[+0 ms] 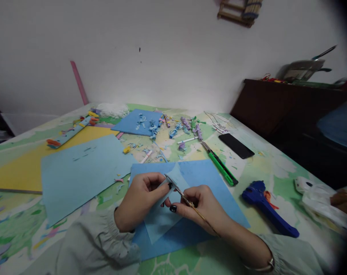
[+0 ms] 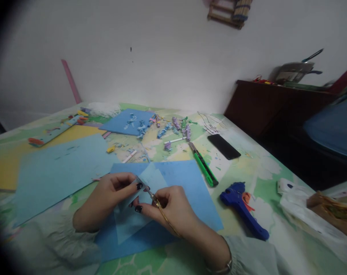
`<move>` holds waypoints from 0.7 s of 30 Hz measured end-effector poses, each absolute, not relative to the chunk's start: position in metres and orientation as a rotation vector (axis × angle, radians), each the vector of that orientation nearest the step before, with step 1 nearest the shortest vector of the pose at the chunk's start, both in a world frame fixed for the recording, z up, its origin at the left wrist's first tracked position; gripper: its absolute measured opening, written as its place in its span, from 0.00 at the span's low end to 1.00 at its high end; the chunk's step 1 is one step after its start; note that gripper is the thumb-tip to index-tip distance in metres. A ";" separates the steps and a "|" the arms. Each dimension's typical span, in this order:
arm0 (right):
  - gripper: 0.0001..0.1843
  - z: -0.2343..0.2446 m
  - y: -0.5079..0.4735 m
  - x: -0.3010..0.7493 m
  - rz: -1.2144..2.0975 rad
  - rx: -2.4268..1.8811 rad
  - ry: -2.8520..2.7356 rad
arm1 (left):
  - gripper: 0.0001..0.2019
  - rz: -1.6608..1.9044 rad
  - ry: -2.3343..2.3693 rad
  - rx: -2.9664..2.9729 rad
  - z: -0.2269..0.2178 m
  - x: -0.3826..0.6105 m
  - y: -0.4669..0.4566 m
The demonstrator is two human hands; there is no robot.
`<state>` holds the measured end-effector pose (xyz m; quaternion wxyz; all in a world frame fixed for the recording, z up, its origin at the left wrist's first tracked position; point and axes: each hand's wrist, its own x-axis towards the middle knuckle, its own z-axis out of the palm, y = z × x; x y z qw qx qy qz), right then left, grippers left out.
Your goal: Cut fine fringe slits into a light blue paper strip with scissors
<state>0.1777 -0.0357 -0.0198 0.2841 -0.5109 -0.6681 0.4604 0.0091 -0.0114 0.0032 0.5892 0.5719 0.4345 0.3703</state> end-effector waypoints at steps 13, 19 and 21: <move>0.25 -0.021 -0.034 0.178 1.190 -1.367 -1.808 | 0.08 0.874 0.997 1.295 0.002 0.009 -0.013; 0.25 -0.020 -0.034 0.177 1.192 -1.399 -1.809 | 0.07 0.869 0.991 1.299 0.002 0.009 -0.012; 0.25 -0.020 -0.035 0.177 1.181 -1.409 -1.813 | 0.07 0.872 0.999 1.309 0.002 0.009 -0.012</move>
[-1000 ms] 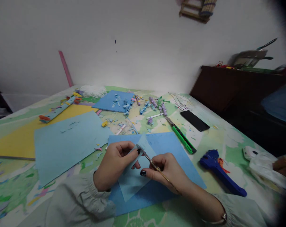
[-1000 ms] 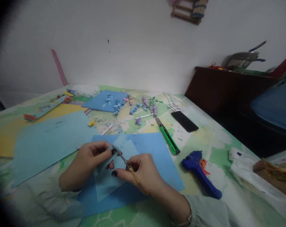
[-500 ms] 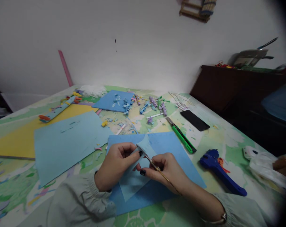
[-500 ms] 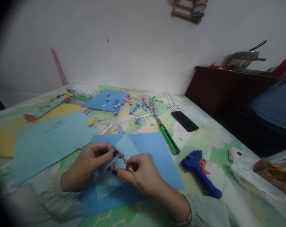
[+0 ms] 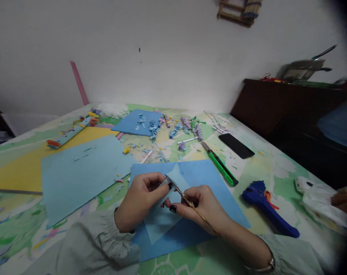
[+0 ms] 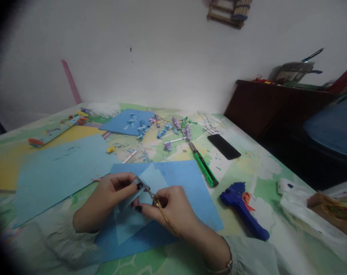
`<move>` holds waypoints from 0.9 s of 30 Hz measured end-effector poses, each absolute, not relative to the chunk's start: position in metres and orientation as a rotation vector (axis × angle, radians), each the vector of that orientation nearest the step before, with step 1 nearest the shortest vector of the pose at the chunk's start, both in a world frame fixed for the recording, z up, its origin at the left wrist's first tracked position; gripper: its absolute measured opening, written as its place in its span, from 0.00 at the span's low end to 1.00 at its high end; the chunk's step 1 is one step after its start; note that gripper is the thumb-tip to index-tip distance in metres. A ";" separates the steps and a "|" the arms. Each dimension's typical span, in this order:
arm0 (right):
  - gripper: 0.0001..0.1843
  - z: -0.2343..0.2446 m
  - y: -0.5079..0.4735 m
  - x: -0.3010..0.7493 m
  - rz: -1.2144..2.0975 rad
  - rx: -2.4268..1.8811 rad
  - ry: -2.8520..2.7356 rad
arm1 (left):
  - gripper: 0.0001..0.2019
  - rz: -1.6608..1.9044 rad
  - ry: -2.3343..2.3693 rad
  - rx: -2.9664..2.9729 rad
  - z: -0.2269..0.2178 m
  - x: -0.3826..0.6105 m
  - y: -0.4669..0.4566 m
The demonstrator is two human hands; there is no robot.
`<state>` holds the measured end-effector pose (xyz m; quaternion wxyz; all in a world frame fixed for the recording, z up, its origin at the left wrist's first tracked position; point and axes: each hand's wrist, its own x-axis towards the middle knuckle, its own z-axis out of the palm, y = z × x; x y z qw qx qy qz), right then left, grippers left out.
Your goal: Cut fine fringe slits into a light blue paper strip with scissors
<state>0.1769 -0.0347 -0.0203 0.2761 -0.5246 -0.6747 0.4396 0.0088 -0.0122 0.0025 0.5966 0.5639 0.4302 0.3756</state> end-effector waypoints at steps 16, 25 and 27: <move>0.22 -0.018 -0.035 0.182 1.370 -1.233 -1.764 | 0.07 0.912 1.074 1.327 0.002 0.007 -0.012; 0.21 -0.017 -0.036 0.182 1.365 -1.220 -1.770 | 0.06 0.926 1.086 1.346 0.005 0.008 -0.013; 0.20 -0.017 -0.036 0.183 1.363 -1.226 -1.770 | 0.06 0.926 1.094 1.348 0.005 0.009 -0.012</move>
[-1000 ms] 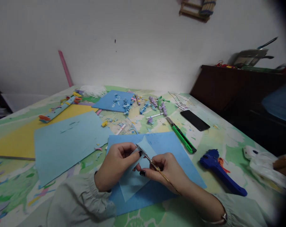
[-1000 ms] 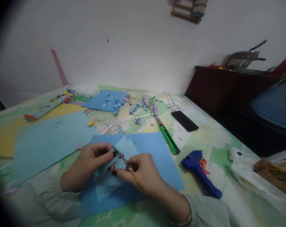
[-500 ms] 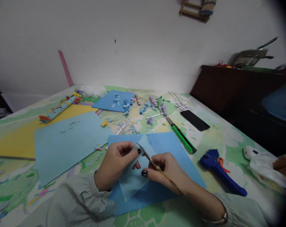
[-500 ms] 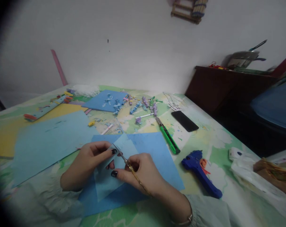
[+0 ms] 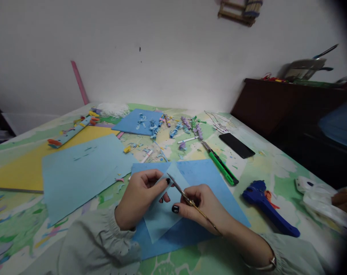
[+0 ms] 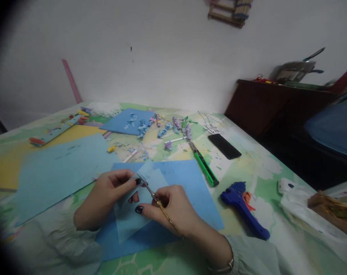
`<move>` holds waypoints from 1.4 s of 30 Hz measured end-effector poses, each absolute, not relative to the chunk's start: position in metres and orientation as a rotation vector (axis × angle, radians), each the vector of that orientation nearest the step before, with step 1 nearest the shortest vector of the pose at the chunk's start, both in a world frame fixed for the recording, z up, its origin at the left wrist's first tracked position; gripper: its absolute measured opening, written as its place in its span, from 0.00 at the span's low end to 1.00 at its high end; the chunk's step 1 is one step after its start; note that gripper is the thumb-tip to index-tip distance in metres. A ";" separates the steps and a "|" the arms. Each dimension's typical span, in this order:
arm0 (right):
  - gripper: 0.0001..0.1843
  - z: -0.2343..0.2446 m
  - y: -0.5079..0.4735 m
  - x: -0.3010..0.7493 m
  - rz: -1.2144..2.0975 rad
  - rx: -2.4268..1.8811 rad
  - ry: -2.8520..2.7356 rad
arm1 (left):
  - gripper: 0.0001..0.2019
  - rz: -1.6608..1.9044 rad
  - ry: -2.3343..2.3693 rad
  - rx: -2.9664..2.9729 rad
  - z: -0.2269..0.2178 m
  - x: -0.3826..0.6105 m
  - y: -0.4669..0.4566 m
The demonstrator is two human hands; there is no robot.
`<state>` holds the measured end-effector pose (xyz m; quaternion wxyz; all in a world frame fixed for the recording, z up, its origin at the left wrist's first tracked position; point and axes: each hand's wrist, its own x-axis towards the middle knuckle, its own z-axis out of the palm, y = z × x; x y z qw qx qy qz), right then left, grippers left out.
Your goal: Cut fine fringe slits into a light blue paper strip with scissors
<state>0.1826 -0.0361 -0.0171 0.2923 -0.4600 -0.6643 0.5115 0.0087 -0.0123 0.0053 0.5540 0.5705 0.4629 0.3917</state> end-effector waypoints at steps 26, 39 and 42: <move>0.23 -0.019 -0.033 0.181 1.206 -1.387 -1.816 | 0.07 0.895 1.048 1.319 0.001 0.008 -0.010; 0.22 -0.020 -0.035 0.179 1.209 -1.391 -1.822 | 0.07 0.883 1.045 1.327 0.003 0.007 -0.011; 0.22 -0.018 -0.036 0.179 1.236 -1.377 -1.812 | 0.07 0.877 1.043 1.323 0.003 0.008 -0.011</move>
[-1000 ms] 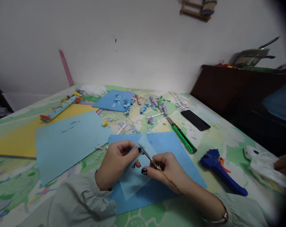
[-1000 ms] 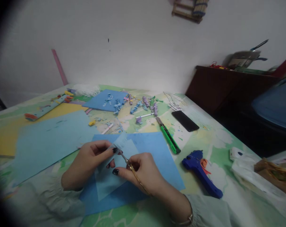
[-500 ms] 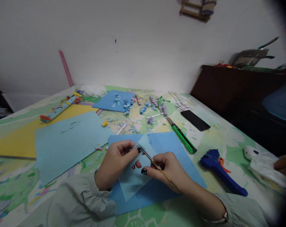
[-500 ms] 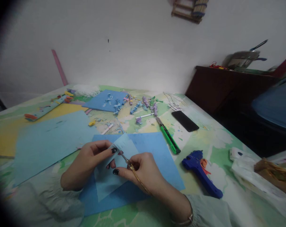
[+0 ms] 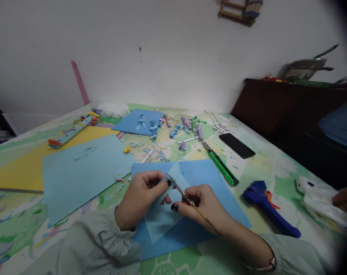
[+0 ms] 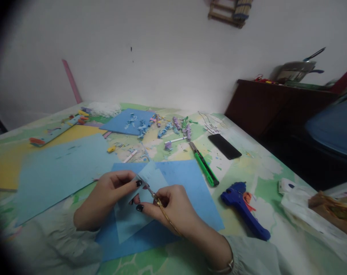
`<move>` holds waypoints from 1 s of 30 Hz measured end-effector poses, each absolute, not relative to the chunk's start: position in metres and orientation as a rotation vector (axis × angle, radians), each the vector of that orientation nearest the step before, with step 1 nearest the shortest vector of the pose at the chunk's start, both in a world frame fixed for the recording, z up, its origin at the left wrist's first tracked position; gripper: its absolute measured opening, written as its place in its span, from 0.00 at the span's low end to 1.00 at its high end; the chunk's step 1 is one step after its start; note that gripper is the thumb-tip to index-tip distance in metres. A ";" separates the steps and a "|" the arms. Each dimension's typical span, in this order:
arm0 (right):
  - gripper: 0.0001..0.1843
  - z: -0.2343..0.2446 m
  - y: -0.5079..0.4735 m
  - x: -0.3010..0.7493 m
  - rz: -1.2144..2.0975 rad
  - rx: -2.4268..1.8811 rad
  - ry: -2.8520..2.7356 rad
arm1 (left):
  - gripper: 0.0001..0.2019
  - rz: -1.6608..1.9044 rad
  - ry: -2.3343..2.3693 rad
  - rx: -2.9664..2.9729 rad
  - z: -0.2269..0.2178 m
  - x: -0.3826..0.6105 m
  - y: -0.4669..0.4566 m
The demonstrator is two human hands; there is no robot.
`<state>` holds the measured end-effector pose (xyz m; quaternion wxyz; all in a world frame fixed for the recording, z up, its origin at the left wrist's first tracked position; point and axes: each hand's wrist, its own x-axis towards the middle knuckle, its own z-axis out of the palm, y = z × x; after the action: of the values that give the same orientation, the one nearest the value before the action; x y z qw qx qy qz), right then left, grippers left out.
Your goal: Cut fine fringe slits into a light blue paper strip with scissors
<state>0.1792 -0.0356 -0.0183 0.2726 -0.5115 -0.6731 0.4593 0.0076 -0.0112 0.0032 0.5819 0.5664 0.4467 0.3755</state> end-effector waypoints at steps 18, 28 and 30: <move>0.25 -0.021 -0.034 0.179 1.204 -1.412 -1.809 | 0.07 0.880 1.019 1.305 -0.001 0.009 -0.010; 0.23 -0.020 -0.035 0.179 1.164 -1.411 -1.839 | 0.07 0.869 1.007 1.270 0.003 0.009 -0.012; 0.22 -0.021 -0.034 0.179 1.172 -1.421 -1.832 | 0.07 0.863 1.010 1.270 0.003 0.009 -0.012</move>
<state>0.1788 -0.0345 -0.0208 0.2686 -0.5270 -0.6792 0.4345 0.0093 -0.0120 0.0033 0.6067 0.5492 0.4368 0.3734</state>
